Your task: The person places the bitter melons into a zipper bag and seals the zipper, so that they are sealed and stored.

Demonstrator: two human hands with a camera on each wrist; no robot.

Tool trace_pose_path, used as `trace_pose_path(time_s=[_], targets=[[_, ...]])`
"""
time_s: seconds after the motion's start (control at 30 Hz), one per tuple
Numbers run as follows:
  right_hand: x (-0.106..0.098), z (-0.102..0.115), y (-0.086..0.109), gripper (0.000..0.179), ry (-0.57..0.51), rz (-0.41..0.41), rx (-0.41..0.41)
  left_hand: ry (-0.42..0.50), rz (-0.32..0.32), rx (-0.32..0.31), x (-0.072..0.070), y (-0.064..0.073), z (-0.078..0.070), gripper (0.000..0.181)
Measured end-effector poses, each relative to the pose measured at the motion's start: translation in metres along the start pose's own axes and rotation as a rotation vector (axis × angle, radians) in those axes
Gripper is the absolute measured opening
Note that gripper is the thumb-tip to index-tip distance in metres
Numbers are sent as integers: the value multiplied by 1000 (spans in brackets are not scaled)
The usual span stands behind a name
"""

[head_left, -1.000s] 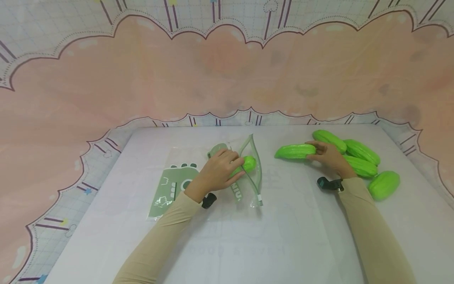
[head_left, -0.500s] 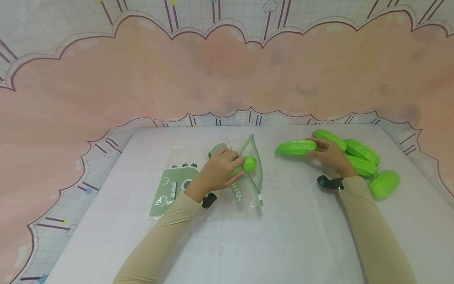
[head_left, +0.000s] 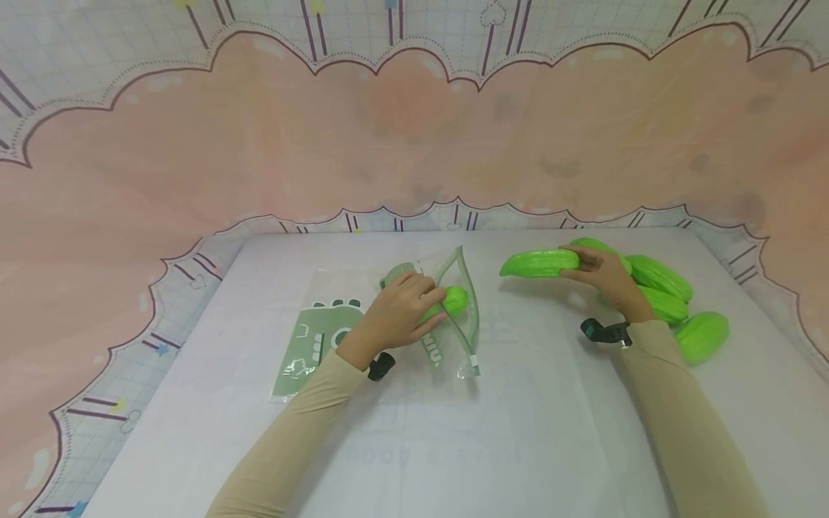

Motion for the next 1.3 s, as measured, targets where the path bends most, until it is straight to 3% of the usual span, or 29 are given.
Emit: trace_pose_path(time_s=[0.27,0.57,0.8,1.07,1.3], targets=[[-3,9,3,60,63,-40,52,-6,-4,0,0,0,0,24],[-3,21,10,62,91,-28,64,-7,-11,2,0,0,1,24],[2,29,15,57,132,-29,5,-10,-18,3,0,0,1,24],[13,37,16,55,5,5,-73,-10,-16,0,-1,0,0,23],[24,42,14,55,24,45,-112,0,-19,-1,-1,-1,0,22]])
Point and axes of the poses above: each hand's wrist, its own y-axis away from the middle knuckle, its own x-axis out of the palm, z = x × y, the point moved 5 cm from there along -y, towards the middle knuckle
